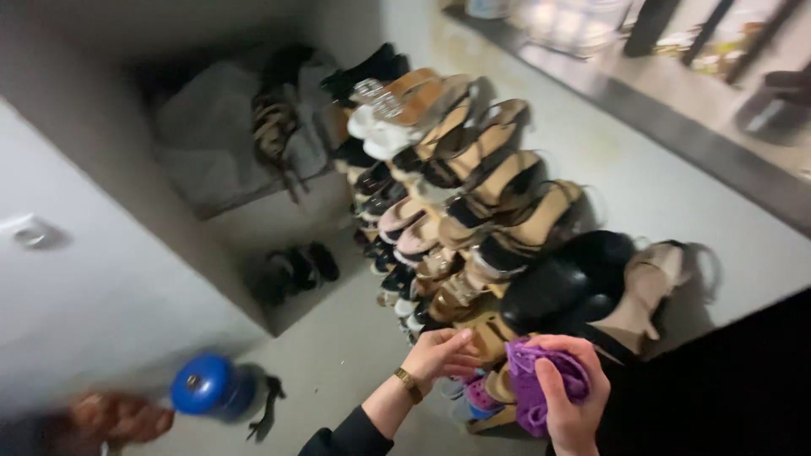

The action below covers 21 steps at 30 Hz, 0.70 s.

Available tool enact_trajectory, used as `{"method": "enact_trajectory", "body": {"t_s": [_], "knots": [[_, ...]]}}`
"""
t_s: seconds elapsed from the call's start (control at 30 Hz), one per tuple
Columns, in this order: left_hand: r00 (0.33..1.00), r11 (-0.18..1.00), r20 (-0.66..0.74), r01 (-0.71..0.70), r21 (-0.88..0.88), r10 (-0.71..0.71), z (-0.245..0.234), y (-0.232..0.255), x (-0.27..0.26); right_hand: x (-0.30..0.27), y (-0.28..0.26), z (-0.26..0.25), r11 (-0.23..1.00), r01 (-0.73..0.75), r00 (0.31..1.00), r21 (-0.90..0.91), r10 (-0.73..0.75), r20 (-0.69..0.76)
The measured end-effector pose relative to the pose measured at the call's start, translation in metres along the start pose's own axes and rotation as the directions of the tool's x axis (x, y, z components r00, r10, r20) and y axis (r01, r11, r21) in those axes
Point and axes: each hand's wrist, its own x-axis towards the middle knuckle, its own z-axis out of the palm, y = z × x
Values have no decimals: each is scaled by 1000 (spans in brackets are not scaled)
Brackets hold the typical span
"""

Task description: The person cleans several pairs of high-heeled shoes using a purple cloth. They pick up each shoe from the floor, wipe the exterior and interior surfaces, and then place the cleaned shoes onto a multi-tiered shoe rack.

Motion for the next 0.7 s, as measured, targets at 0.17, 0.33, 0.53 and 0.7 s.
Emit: {"method": "enact_trajectory", "body": {"t_s": [0.17,0.33,0.53,0.7], "knots": [[989,992,-127,-91,-87,80,-49,4,-40,-7,16,62,998,-48,988,29,44,148],[957,983,-266,-149,-104,117,-107,5,-89,-23,28,136,978,-165,951,124,125,282],[925,973,-362,-178,-145,115,-195,-14,-165,-69,52,240,941,-319,901,117,263,345],[913,966,-408,-102,-239,-5,-278,-52,-193,-126,93,308,920,-389,854,-50,380,354]]}}
